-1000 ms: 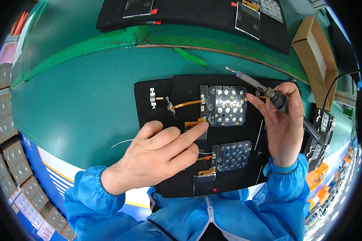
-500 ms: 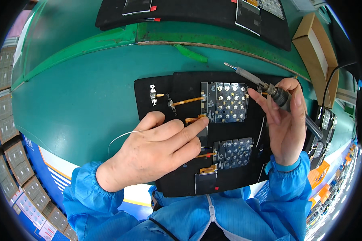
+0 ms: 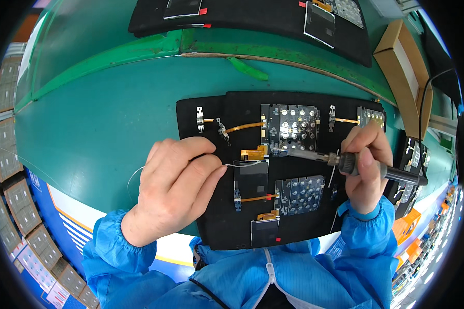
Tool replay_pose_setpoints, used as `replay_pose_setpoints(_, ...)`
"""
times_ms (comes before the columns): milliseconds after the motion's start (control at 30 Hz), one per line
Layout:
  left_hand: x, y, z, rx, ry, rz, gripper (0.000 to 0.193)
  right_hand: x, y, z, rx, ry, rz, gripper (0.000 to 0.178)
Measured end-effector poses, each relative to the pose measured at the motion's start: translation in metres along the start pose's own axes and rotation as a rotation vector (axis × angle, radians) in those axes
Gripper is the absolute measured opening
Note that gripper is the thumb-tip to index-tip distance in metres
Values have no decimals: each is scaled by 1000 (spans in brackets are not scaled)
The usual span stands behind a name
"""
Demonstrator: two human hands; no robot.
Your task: The person solders small electronic components onto an electronic board using a soldering iron and solder wire.
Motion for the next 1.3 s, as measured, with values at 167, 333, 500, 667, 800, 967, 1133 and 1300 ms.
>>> replay_pose_setpoints(167, 2, -3, 10, -11, -20, 14, 22, 9, -8, 6, 45, 17, -8, 25)
replay_pose_setpoints(333, 7, -6, 14, 25, -26, 26, 22, 10, -11, 8, 72, 29, -18, 23)
replay_pose_setpoints(500, 10, -6, 15, 43, -15, 65, 22, 13, -11, 9, 82, 50, -9, 22)
replay_pose_setpoints(667, 14, -9, 17, 47, -12, 49, 22, 13, -11, 10, 93, 39, -20, 21)
replay_pose_setpoints(800, 16, -11, 18, 56, -1, 53, 21, 14, -11, 10, 93, 52, -9, 20)
replay_pose_setpoints(967, 18, -14, 19, 68, -4, 43, 21, 13, -12, 9, 111, 35, -5, 18)
replay_pose_setpoints(1133, 23, -15, 16, 81, 0, 42, 21, 14, -10, 9, 86, 55, -13, 17)
replay_pose_setpoints(1300, 24, -19, 17, 116, -13, 18, 22, 15, -10, 9, 67, 60, -11, 17)
Point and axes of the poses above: each hand's wrist, its own z-axis towards the middle knuckle, its own x-axis out of the palm, y = z × x, the point moved 10 cm from there along z, towards the middle knuckle, and after that the axes turned 1 degree about y, right-handed, at the moved point
